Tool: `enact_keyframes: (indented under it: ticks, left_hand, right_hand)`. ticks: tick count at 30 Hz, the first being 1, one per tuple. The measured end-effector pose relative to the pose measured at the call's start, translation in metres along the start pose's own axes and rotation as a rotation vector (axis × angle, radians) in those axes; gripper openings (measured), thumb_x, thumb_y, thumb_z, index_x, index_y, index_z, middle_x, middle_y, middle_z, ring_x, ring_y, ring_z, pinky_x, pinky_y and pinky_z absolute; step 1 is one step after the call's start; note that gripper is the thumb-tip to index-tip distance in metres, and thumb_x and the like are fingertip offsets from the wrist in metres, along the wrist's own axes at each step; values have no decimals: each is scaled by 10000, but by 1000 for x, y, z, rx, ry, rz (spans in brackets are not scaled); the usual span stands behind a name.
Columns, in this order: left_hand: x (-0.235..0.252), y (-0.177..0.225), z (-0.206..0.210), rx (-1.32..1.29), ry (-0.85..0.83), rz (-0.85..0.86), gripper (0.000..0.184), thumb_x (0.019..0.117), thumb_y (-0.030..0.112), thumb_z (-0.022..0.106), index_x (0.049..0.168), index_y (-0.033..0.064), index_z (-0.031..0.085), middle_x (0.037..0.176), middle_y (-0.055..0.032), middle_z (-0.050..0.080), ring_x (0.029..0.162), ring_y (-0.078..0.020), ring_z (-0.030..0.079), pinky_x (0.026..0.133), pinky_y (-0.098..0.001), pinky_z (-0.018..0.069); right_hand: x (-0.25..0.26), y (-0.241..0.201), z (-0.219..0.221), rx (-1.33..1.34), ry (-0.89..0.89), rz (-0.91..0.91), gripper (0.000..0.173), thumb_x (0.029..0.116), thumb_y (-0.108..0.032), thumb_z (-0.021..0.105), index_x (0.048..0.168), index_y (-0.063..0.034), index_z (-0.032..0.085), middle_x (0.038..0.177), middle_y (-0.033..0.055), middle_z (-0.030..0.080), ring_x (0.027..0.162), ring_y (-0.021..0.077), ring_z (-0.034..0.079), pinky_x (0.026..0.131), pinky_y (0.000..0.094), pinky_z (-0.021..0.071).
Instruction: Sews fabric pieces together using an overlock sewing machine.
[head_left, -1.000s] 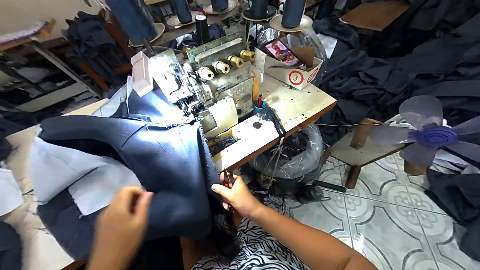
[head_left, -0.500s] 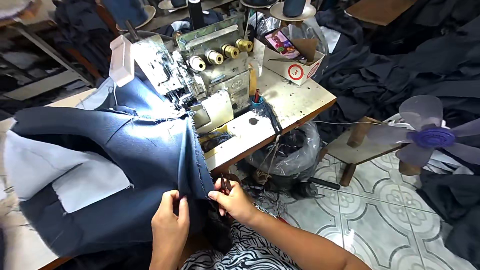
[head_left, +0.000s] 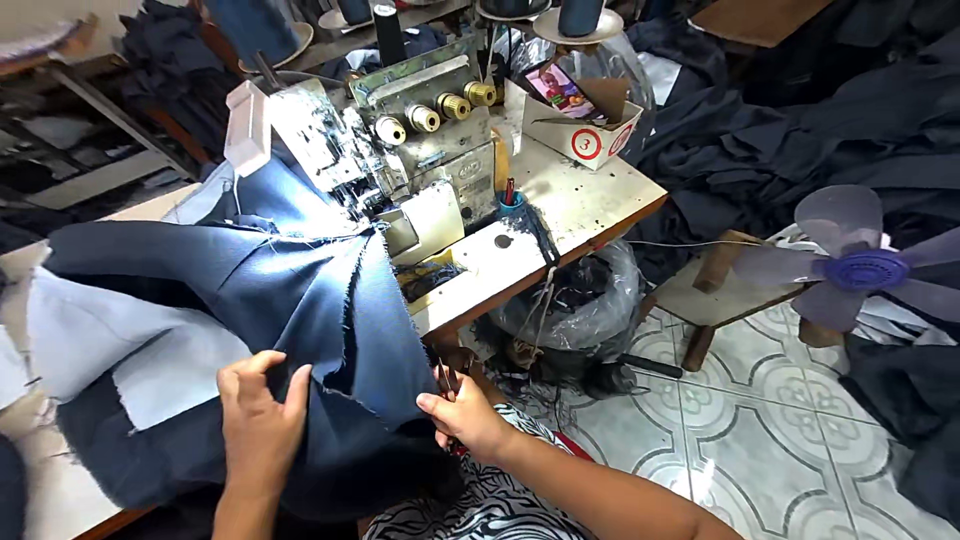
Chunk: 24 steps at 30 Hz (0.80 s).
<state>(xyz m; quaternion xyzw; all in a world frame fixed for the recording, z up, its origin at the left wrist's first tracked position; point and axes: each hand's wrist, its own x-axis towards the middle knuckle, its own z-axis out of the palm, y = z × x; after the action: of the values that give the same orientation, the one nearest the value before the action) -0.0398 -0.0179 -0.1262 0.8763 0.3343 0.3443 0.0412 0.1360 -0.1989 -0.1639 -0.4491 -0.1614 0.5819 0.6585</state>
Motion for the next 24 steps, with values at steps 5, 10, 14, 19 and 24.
enact_keyframes:
  ticks: [5, 10, 14, 19, 24]
  left_hand:
    - [-9, 17, 1, 174, -9, -28, 235, 959, 191, 620, 1022, 5, 749, 994, -310, 634, 933, -510, 619, 823, -625, 480]
    - [-4, 52, -9, 197, -238, -269, 633, 913, 513, 668, 1173, -64, 655, 1163, -397, 576, 971, -600, 614, 724, -715, 489]
    - [-8, 50, 1, 213, -167, -286, 552, 847, 372, 734, 1120, -96, 629, 1181, -413, 547, 1022, -634, 573, 763, -726, 472]
    - [-12, 42, 5, 181, -97, -281, 404, 918, 274, 636, 1073, -98, 629, 1118, -391, 569, 1006, -595, 589, 781, -699, 473]
    - [0, 44, 11, 145, -101, -346, 815, 757, 561, 797, 1172, -109, 591, 1240, -426, 514, 1121, -655, 513, 836, -763, 424]
  right_hand:
    - [-3, 0, -5, -30, 12, 0, 93, 978, -18, 598, 1057, -51, 563, 605, -52, 493, 435, 18, 446, 438, 174, 439]
    - [-1, 4, 1, -26, 1, -5, 84, 970, -19, 605, 1031, -55, 560, 597, -54, 502, 433, 18, 456, 436, 175, 440]
    - [-5, 5, 2, -36, -13, -24, 48, 962, -29, 615, 996, -55, 595, 621, -49, 544, 444, 15, 475, 439, 173, 447]
    - [-12, 2, -3, -71, -51, -70, 55, 952, -18, 632, 998, -48, 628, 686, -45, 607, 471, 2, 501, 458, 166, 460]
    - [-16, 7, 0, -114, -79, -72, 72, 946, -49, 638, 1018, -41, 633, 705, -43, 616, 480, 4, 511, 465, 175, 470]
